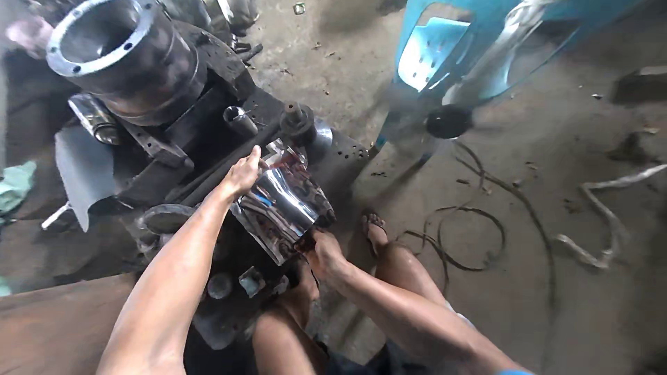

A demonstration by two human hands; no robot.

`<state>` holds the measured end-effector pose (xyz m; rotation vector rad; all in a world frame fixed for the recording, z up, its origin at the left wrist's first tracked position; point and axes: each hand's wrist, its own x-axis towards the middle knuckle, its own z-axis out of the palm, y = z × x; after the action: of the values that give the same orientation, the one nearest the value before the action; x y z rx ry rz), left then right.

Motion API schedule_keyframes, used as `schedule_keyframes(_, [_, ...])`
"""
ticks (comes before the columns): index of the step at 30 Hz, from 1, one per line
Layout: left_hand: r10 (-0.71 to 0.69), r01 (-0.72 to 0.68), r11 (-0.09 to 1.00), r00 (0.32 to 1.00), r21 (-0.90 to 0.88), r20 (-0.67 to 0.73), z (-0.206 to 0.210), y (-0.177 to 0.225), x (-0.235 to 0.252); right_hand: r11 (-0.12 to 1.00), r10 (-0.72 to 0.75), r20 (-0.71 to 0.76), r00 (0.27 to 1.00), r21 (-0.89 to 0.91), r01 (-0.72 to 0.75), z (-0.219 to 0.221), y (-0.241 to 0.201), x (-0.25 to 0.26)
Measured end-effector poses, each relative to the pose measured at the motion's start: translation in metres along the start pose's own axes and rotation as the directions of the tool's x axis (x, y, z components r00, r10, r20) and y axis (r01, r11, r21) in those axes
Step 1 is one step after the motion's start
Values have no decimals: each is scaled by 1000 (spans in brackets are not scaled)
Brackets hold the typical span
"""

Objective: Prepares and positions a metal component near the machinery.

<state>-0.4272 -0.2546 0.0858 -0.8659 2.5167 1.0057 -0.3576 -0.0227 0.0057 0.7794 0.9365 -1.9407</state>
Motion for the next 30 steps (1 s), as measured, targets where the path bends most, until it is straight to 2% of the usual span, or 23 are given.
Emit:
schedule_keyframes(5, [-22,15,995,997,-102,-68,5,-4,-2,999,-26,32,999,-18,26,-1,0,0])
schedule_keyframes(11, [-34,19,992,993,-128,-113,7,-8,-6,999,-23,53,998,-37,25,-3,1,0])
schedule_keyframes(18, [-91,79,987,992,-139,-86,2,-6,-9,997,-29,65,997,-68,34,-4,-3,2])
schedule_keyframes(25, [-112,113,991,994,-75,16,-3,-1,-4,995,1,56,998,-104,5,-7,-6,5])
schedule_keyframes(30, [-119,119,993,993,11,-28,-5,1,-5,992,30,43,999,-128,-25,-6,-13,1])
